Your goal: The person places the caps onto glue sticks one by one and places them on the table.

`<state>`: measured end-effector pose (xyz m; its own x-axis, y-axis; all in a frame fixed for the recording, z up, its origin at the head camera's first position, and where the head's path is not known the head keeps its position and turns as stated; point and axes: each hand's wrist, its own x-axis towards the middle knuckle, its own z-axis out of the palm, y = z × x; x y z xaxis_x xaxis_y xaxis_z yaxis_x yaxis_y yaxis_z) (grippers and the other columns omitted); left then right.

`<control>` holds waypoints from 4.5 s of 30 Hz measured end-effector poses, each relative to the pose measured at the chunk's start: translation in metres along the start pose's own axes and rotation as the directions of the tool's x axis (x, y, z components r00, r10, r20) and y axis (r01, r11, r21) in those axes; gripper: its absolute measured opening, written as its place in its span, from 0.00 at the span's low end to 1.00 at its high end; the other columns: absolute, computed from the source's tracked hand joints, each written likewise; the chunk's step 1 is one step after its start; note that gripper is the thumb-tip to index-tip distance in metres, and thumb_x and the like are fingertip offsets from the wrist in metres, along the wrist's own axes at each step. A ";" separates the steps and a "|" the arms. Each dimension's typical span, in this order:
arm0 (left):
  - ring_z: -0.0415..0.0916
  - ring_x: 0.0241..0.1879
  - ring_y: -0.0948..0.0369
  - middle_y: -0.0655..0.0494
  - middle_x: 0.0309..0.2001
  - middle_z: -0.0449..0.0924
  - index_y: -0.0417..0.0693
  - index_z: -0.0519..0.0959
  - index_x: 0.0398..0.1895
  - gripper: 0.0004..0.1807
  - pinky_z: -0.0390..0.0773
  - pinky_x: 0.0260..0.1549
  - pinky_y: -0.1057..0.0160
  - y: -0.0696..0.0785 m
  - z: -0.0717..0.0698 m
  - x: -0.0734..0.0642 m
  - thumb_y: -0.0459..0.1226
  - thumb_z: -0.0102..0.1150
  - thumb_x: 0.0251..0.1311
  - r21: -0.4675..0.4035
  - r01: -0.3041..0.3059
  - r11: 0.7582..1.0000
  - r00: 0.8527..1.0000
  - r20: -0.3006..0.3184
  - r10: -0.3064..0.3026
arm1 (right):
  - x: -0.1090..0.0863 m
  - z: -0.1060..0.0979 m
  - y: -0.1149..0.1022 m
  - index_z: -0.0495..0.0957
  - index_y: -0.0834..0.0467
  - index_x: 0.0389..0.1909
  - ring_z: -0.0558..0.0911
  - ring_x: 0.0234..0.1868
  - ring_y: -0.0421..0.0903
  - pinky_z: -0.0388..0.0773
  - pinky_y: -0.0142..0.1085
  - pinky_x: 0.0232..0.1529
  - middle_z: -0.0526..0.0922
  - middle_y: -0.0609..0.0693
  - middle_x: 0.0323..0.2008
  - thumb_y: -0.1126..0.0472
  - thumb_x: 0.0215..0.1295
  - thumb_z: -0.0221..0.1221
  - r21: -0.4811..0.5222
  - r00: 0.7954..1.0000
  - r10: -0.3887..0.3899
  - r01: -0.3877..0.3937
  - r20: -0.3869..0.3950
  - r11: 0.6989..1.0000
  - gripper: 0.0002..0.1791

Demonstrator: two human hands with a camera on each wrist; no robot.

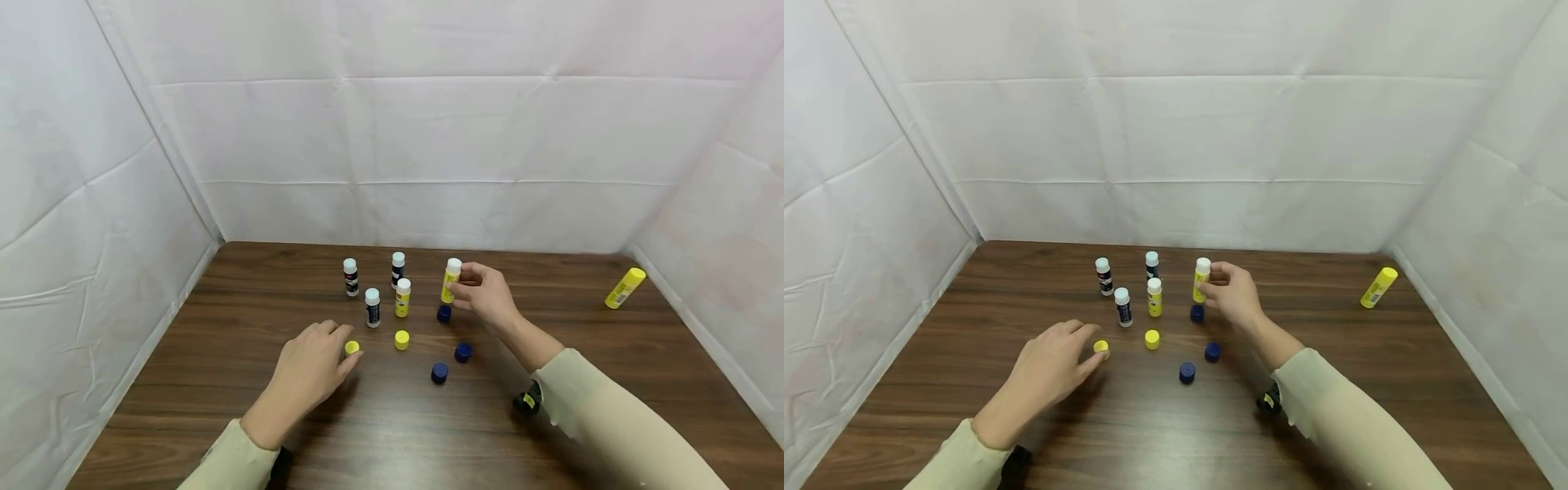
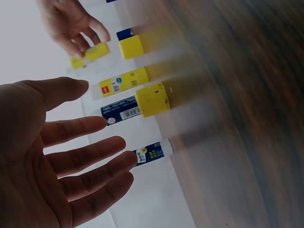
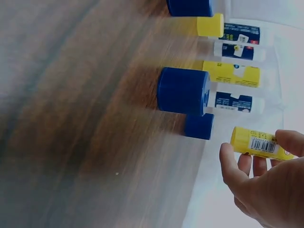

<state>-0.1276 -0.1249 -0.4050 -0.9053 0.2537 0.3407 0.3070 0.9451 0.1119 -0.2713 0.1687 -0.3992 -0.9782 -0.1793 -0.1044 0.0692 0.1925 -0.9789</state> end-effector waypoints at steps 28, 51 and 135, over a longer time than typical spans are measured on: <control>0.80 0.31 0.53 0.54 0.30 0.78 0.47 0.84 0.33 0.06 0.81 0.29 0.54 0.003 0.021 0.019 0.34 0.73 0.56 -0.016 -0.012 1.000 0.992 0.124 0.014 | -0.100 0.033 -0.006 0.81 0.61 0.53 0.80 0.50 0.50 0.81 0.33 0.42 0.84 0.56 0.48 0.65 0.62 0.69 -0.076 0.990 -0.136 0.139 0.041 0.987 0.18; 0.77 0.27 0.59 0.56 0.26 0.76 0.45 0.82 0.24 0.08 0.79 0.28 0.58 0.004 0.024 0.017 0.28 0.73 0.51 -0.124 0.032 0.992 0.983 0.183 -0.008 | -0.121 0.044 -0.002 0.84 0.55 0.49 0.78 0.52 0.50 0.74 0.43 0.56 0.83 0.52 0.46 0.63 0.60 0.72 -0.048 0.993 -0.113 0.113 0.019 0.992 0.17; 0.84 0.45 0.59 0.54 0.46 0.85 0.48 0.84 0.44 0.12 0.84 0.42 0.59 0.039 -0.046 0.022 0.29 0.72 0.58 -0.857 0.224 0.465 0.973 0.171 -0.154 | -0.124 0.038 -0.013 0.84 0.58 0.48 0.79 0.48 0.51 0.82 0.44 0.47 0.81 0.52 0.46 0.68 0.54 0.75 -0.741 0.513 -0.841 0.630 0.172 0.233 0.19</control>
<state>-0.1223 -0.0921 -0.3501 -0.9784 0.1365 0.1551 0.1917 0.3193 0.9281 -0.1431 0.1515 -0.3807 -0.5267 -0.4200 0.7390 -0.7452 0.6464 -0.1638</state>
